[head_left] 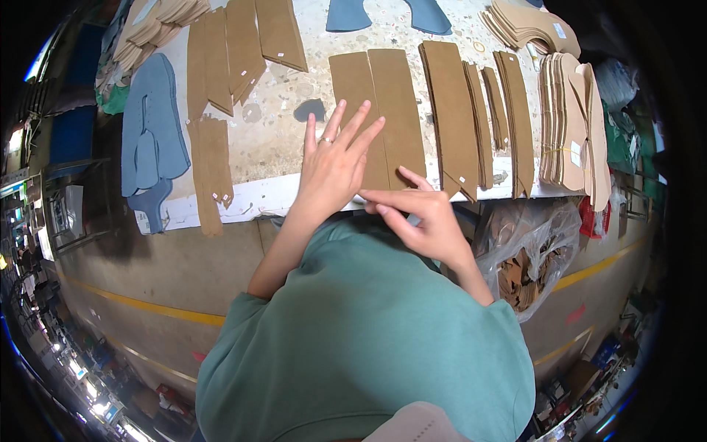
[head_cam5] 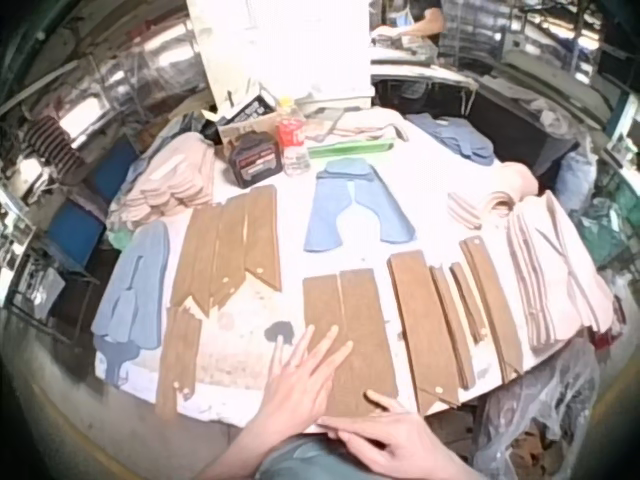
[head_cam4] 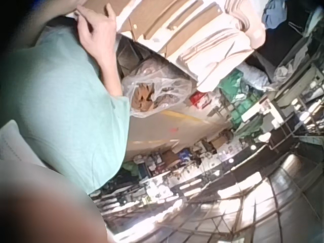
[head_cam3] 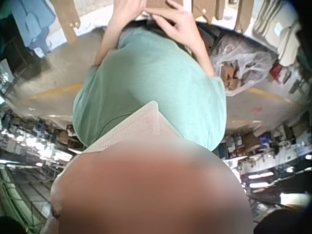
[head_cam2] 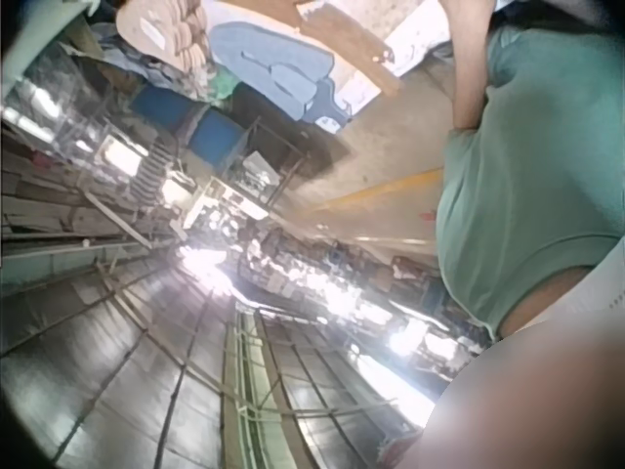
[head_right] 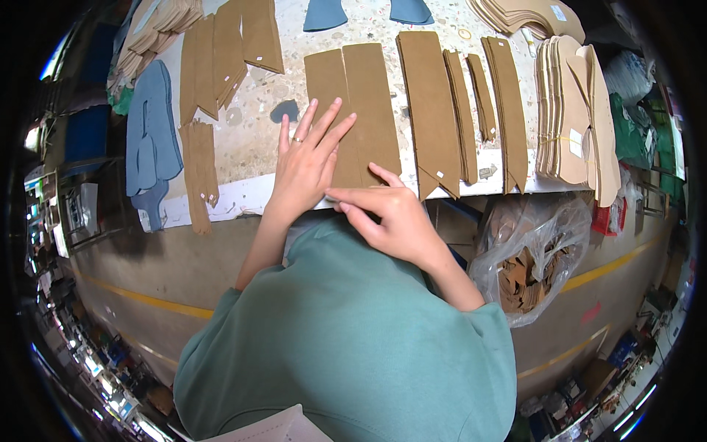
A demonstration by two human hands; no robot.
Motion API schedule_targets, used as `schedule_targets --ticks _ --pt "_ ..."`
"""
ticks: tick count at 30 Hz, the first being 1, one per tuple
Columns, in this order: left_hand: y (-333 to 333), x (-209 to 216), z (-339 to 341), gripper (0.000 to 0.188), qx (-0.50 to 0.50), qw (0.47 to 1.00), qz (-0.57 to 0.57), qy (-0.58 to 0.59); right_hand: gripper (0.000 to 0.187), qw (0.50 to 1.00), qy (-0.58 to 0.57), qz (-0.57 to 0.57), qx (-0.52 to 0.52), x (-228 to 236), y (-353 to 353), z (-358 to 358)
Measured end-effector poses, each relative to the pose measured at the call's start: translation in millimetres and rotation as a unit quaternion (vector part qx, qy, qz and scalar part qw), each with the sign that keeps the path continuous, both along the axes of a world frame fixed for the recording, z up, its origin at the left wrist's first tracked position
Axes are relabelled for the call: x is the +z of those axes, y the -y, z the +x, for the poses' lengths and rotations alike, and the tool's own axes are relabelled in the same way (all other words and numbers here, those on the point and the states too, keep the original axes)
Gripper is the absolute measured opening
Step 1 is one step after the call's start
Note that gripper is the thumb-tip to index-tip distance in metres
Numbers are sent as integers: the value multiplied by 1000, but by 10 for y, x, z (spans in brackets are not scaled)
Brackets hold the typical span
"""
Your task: The person repeatedly picks up brown cardboard pieces from a table, aligns them, and stacks them into neat piles. The person handles the pieces by hand, occasionally adjusting their orientation before placing them down.
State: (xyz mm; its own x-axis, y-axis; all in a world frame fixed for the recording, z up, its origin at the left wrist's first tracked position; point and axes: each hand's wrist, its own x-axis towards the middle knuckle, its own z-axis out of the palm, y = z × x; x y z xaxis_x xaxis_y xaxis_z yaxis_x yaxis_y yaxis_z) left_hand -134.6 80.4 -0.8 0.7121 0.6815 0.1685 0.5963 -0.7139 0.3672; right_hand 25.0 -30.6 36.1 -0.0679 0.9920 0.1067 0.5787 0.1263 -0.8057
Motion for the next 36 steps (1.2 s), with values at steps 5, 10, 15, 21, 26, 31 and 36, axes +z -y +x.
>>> schedule_targets --ticks 5,10,15,21,26,31,36 --pt "20 -74 -40 47 45 994 -45 85 28 945 240 131 -181 8 -112 393" --pt "-29 -38 -102 58 52 994 -77 55 28 943 258 136 -158 -46 -222 540" --pt "12 52 -18 94 -44 998 -35 -21 38 953 270 106 -83 -172 -355 274" --pt "23 94 29 99 -35 998 -48 -23 48 960 266 54 -75 -70 -196 123" --pt "37 73 25 96 -34 999 -37 -13 40 957 265 79 -88 56 -230 229" --pt "67 5 81 81 -5 1000 -15 -8 28 985 163 28 -57 20 -569 362" --pt "75 8 100 74 10 1000 -29 3 29 965 223 86 112 79 -816 527"
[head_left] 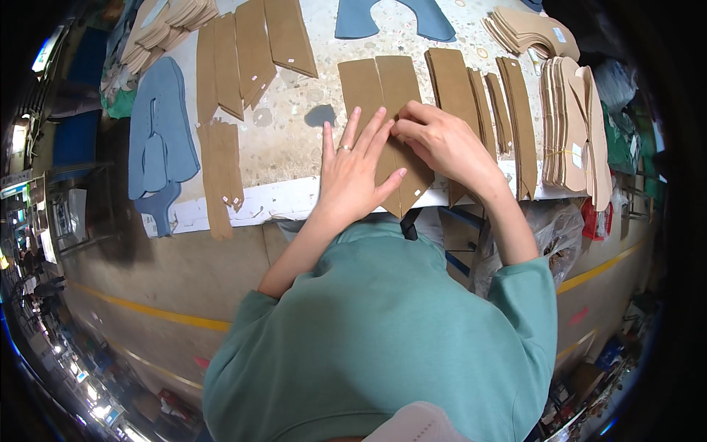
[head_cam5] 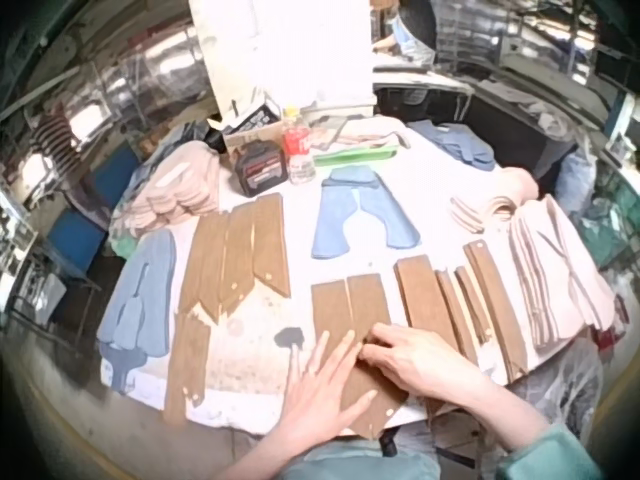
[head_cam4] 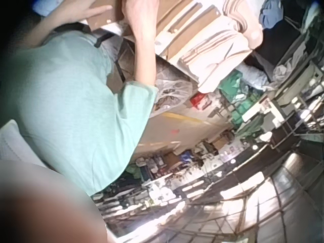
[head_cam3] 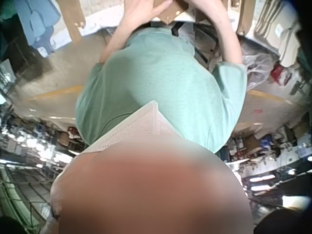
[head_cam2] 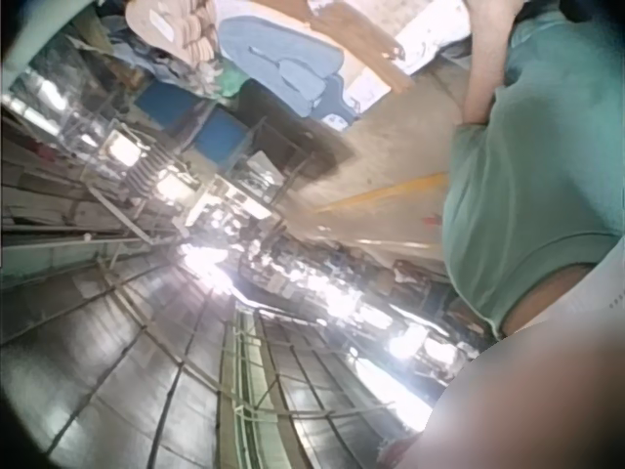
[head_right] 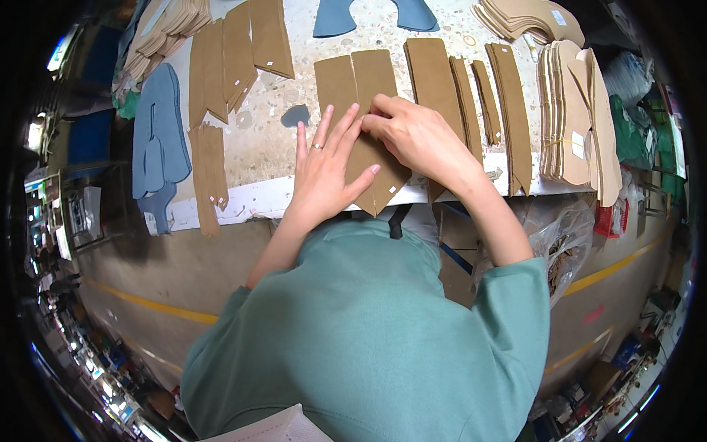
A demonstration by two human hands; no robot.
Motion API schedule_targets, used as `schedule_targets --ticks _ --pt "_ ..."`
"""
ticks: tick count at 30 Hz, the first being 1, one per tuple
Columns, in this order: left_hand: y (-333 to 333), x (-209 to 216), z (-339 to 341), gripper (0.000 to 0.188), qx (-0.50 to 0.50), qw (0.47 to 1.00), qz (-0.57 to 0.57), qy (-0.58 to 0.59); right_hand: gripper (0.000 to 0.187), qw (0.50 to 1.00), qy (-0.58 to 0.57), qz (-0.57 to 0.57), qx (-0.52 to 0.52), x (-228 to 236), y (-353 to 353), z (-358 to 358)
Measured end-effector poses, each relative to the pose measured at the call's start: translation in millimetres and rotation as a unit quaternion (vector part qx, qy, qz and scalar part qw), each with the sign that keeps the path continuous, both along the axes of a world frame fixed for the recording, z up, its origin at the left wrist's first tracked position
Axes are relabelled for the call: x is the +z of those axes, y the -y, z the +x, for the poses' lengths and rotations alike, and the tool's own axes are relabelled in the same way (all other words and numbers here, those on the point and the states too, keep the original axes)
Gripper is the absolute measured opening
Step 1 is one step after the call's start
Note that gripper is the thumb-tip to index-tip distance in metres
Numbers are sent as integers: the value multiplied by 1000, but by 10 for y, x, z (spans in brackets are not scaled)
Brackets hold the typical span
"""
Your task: The person repeatedly picks up brown cardboard pieces from a table, aligns them, and stacks them into neat piles. The person handles the pieces by hand, occasionally adjusting their orientation before placing them down.
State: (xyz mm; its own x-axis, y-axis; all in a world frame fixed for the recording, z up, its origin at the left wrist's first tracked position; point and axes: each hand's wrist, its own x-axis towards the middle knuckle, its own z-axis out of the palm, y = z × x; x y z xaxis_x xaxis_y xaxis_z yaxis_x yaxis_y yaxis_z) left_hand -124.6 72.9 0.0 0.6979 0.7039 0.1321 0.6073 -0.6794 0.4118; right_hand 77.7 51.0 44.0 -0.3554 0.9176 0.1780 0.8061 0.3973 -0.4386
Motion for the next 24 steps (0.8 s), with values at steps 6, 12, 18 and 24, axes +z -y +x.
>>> schedule_targets --ticks 6,12,18,24 --pt "33 15 3 74 4 1000 4 -25 33 997 53 -44 31 55 66 112" --pt "47 -1 11 75 5 999 7 -34 33 998 38 4 41 6 78 102" --pt "45 3 9 75 5 999 7 -33 34 998 29 -22 50 28 65 142" --pt "47 -10 10 75 4 1000 7 -29 27 999 38 9 28 -27 106 96"
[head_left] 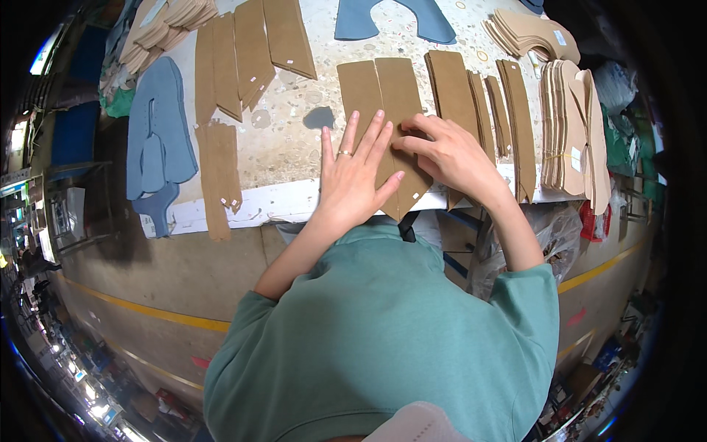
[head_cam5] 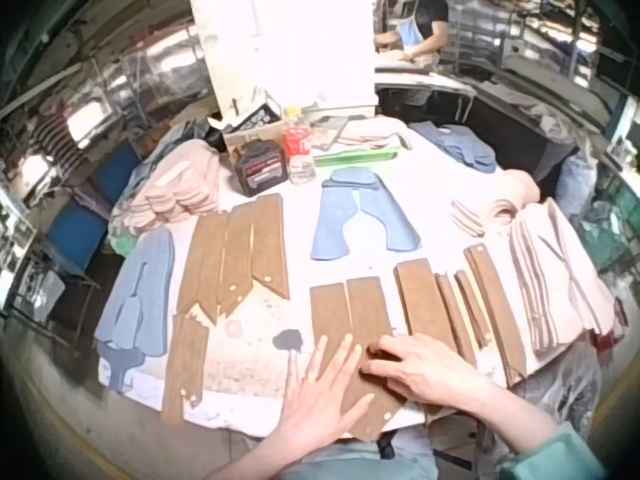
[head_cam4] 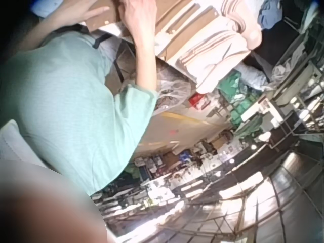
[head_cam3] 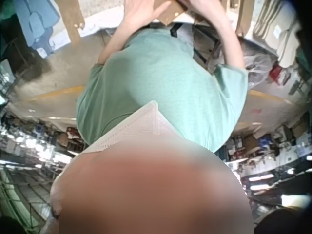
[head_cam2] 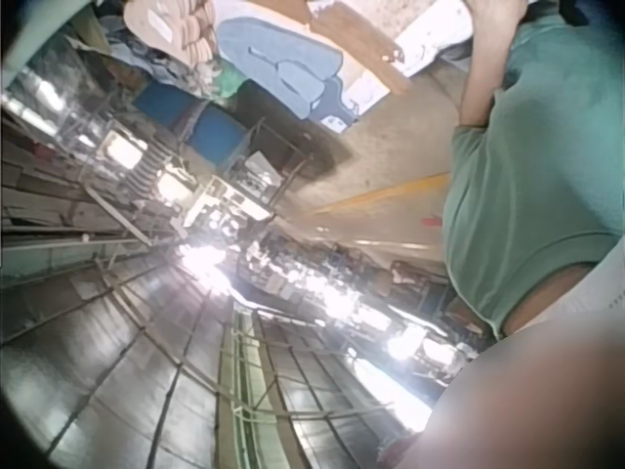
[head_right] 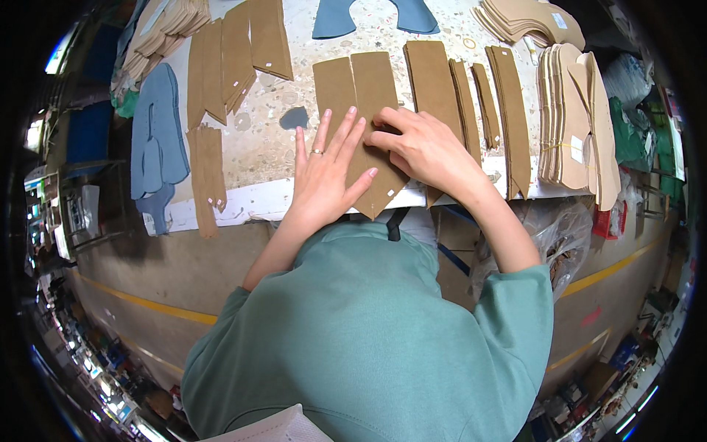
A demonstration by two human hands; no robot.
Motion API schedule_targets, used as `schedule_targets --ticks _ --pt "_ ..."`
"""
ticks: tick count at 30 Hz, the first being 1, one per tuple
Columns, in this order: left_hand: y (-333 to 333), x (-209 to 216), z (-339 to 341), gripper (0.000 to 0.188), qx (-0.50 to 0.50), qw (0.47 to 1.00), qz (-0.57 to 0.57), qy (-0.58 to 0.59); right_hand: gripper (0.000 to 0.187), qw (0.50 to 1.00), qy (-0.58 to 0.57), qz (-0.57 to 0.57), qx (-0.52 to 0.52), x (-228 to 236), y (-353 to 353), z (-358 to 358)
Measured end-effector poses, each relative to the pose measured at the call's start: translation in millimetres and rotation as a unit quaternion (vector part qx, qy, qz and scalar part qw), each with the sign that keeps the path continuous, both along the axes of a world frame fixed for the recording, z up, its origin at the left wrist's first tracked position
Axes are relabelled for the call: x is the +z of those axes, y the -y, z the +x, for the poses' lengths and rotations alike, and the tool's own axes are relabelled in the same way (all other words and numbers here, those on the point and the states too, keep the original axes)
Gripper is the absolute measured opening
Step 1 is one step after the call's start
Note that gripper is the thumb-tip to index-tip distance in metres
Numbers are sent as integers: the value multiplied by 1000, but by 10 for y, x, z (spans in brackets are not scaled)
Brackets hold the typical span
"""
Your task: The person repeatedly picks up brown cardboard pieces from a table, aligns them, and stacks them into neat piles. The person handles the pieces by hand, occasionally adjusting their orientation before placing them down.
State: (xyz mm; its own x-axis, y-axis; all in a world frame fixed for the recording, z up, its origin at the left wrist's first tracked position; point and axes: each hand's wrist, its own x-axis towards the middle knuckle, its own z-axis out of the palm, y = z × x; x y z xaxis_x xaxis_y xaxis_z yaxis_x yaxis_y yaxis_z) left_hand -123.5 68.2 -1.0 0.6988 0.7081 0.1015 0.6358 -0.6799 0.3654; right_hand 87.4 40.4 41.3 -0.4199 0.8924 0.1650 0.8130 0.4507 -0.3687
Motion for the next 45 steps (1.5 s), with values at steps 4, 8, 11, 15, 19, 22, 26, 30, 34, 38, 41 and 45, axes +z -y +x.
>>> schedule_targets --ticks 4,8,11,15,19,22,26,30,34,38,41,45 --pt "-3 14 -2 75 -1 1000 0 -3 25 999 -37 -19 -1 14 -16 30" --pt "-7 12 2 76 -2 1000 -5 -11 22 999 -40 -2 -18 9 -39 -39" --pt "1 -5 -9 70 -3 999 16 31 19 998 -59 -10 -10 34 -43 -35" --pt "113 -12 -84 52 -25 987 -13 159 14 997 -59 -49 -14 76 -185 111" --pt "301 -19 -92 40 -67 981 -19 179 20 997 -42 -38 58 10 -425 137" --pt "312 -28 -93 40 -69 984 1 167 22 996 -22 -49 75 -62 -587 56" --pt "299 -32 -91 39 -71 985 8 159 24 997 -30 -50 47 -77 -700 -6" --pt "302 -36 -96 39 -70 985 10 158 24 985 -55 -154 62 0 -719 93" --pt "302 -46 -98 39 -74 985 13 156 23 991 -45 -107 63 -5 -707 78" --pt "296 -50 -99 40 -75 985 14 156 20 991 -41 -114 61 -25 -700 72" --pt "293 -49 -101 40 -74 985 14 154 18 992 -44 -97 63 -32 -683 84" --pt "305 -48 -103 40 -71 986 9 151 20 993 -47 -84 65 -41 -673 91"
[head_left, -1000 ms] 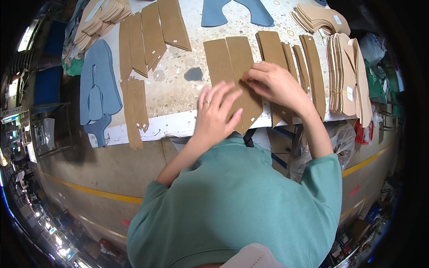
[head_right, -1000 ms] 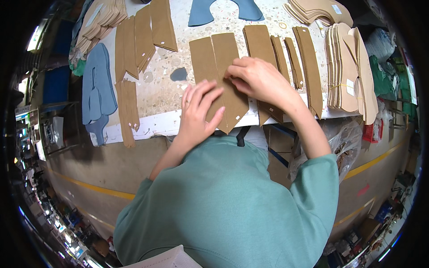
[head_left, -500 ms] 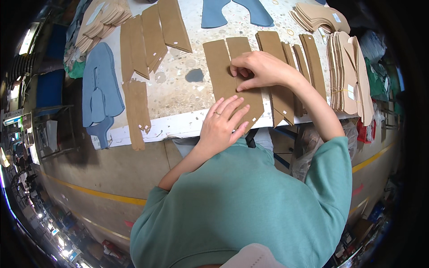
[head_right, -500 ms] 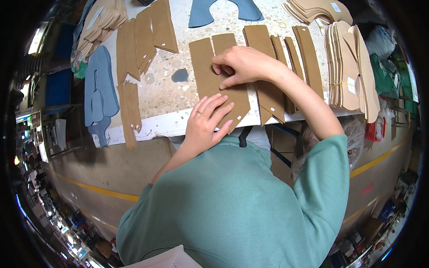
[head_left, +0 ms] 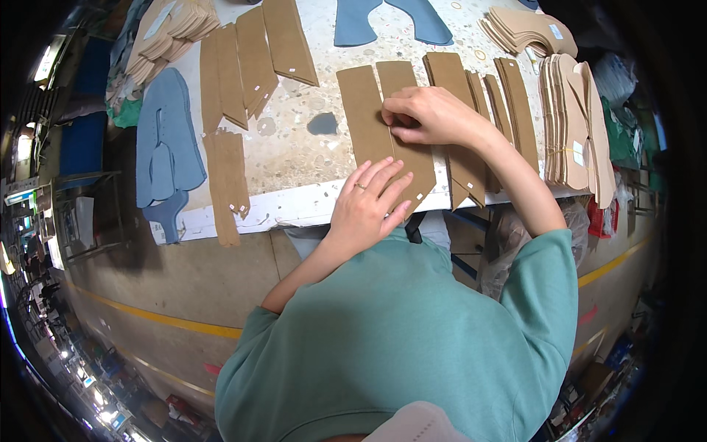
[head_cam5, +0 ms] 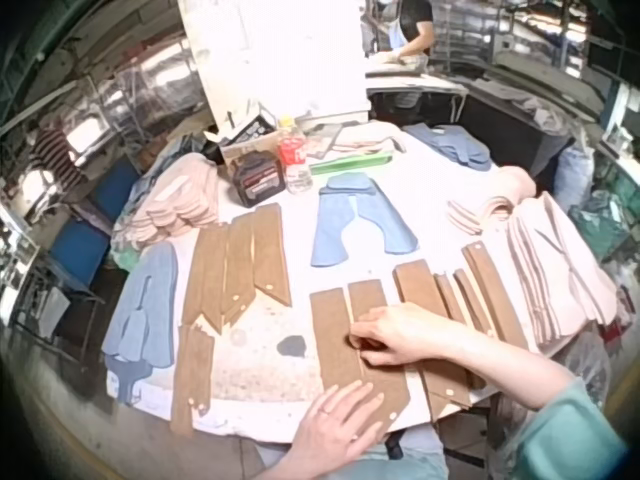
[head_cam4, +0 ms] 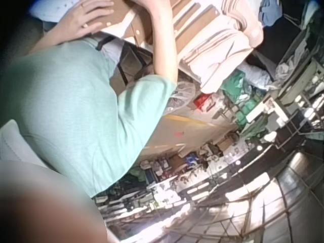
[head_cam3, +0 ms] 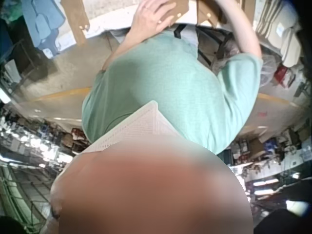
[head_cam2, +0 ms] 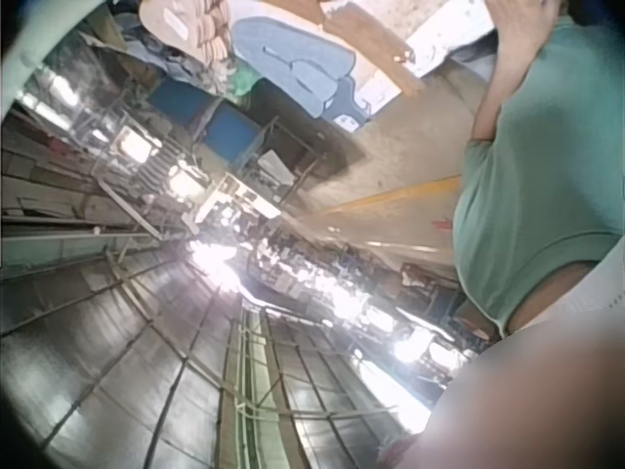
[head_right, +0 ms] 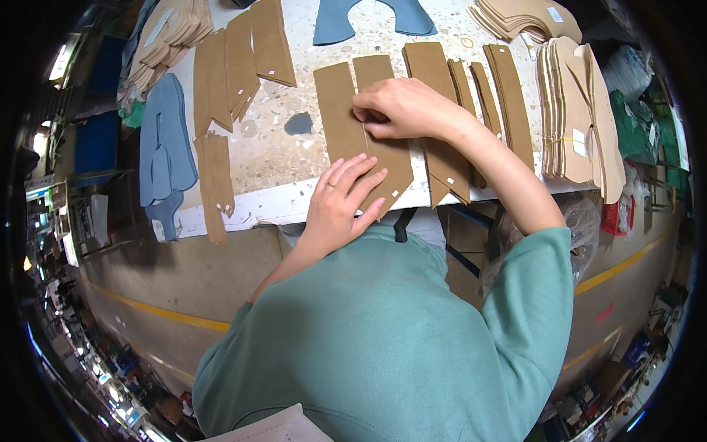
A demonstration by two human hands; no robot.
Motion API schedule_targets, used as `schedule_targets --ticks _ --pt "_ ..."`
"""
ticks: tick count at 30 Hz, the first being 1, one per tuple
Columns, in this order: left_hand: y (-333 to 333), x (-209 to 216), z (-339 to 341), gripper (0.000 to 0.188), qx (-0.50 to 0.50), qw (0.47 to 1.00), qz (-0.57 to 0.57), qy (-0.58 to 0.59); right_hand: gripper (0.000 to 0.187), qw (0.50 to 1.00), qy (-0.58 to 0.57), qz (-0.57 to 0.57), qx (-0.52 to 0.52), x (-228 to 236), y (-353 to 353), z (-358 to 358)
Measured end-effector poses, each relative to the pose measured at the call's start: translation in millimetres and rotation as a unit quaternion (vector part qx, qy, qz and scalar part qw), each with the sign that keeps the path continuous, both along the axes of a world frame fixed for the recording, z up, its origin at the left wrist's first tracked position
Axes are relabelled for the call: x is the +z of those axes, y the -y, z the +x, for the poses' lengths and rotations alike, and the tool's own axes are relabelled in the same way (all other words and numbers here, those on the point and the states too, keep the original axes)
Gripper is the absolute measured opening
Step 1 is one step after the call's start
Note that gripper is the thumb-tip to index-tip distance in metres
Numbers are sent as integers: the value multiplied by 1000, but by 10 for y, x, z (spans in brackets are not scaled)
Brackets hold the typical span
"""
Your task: The person repeatedly picks up brown cardboard pieces from a table, aligns them, and stacks them into neat piles. The person handles the pieces by hand, occasionally adjusting their orientation before placing them down.
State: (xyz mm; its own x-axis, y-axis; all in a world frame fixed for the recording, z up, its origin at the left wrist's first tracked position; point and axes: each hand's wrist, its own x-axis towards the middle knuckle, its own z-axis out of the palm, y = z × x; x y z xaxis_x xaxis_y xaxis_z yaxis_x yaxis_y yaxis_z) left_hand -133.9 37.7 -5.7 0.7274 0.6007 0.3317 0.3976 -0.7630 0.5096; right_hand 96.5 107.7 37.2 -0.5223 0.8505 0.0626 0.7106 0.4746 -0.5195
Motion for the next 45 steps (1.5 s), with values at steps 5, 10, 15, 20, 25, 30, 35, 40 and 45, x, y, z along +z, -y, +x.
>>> schedule_targets --ticks 5,10,15,20,25,30,35,40,45 --pt "-1 3 2 40 1 1000 3 -2 23 1000 7 2 8 10 17 15" --pt "6 3 10 39 3 1000 4 0 25 1000 21 10 3 18 51 28" --pt "3 10 9 39 6 1000 6 2 27 1000 26 -11 -8 42 59 21" --pt "-5 16 11 37 0 1000 16 -4 27 999 33 7 1 42 80 2" --pt "-8 18 6 37 -1 1000 18 -3 28 998 26 54 -21 -26 102 -25" --pt "-17 12 6 37 -3 1000 22 -2 26 999 1 -4 -40 -46 90 12" --pt "-13 17 3 37 -4 1000 20 1 27 999 12 22 -47 -27 93 -16" --pt "-19 11 2 37 -3 1000 15 4 23 999 28 8 -42 12 94 -22" --pt "-8 -4 -2 39 -2 1000 3 7 24 997 29 54 -46 23 99 -30"
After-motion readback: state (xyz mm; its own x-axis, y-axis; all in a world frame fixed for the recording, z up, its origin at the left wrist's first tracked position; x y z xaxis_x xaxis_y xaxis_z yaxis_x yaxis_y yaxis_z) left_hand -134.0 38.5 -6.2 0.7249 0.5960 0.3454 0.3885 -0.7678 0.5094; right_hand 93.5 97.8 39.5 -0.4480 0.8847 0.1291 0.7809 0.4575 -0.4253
